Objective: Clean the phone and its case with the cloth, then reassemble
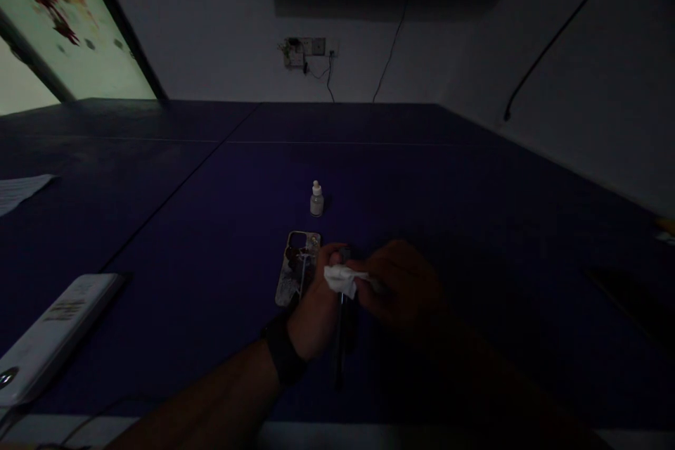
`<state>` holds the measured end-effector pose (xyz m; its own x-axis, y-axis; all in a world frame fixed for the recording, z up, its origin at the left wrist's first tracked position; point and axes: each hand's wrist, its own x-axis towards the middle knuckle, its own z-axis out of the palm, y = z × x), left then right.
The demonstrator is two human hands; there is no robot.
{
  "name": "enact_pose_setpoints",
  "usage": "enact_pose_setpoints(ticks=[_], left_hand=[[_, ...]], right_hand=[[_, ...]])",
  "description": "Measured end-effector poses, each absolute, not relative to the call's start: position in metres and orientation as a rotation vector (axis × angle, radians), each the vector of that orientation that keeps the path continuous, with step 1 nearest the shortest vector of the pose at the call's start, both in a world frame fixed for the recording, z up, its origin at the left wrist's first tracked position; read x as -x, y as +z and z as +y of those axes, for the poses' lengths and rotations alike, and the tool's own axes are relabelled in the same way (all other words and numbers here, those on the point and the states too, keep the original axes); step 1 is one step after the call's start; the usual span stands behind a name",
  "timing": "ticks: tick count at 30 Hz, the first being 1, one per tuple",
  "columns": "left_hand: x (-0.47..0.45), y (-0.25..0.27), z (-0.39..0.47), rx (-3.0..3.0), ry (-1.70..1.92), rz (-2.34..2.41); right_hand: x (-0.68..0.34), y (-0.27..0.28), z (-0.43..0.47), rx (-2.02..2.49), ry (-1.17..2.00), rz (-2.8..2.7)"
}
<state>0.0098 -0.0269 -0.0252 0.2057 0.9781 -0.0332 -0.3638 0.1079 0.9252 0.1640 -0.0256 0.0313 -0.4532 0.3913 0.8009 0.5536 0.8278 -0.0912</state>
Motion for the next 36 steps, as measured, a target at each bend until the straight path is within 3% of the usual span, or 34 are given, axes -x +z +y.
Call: enact_pose_setpoints(ticks=[7, 15, 36], left_hand=[[-0.006, 0.0, -0.031, -0.482, 1.045, 0.614], [0.007, 0.021, -0.035, -0.053, 1.066, 0.411], [0.009, 0.013, -0.039, -0.094, 0.915, 0.346]], right_hand=[[-0.162, 0.038, -0.038, 0.313, 0.072, -2.314], [-0.161, 0.038, -0.038, 0.433, -0.125, -2.06], [-0.163, 0.045, -0.066, 0.493, -0.446, -2.26]])
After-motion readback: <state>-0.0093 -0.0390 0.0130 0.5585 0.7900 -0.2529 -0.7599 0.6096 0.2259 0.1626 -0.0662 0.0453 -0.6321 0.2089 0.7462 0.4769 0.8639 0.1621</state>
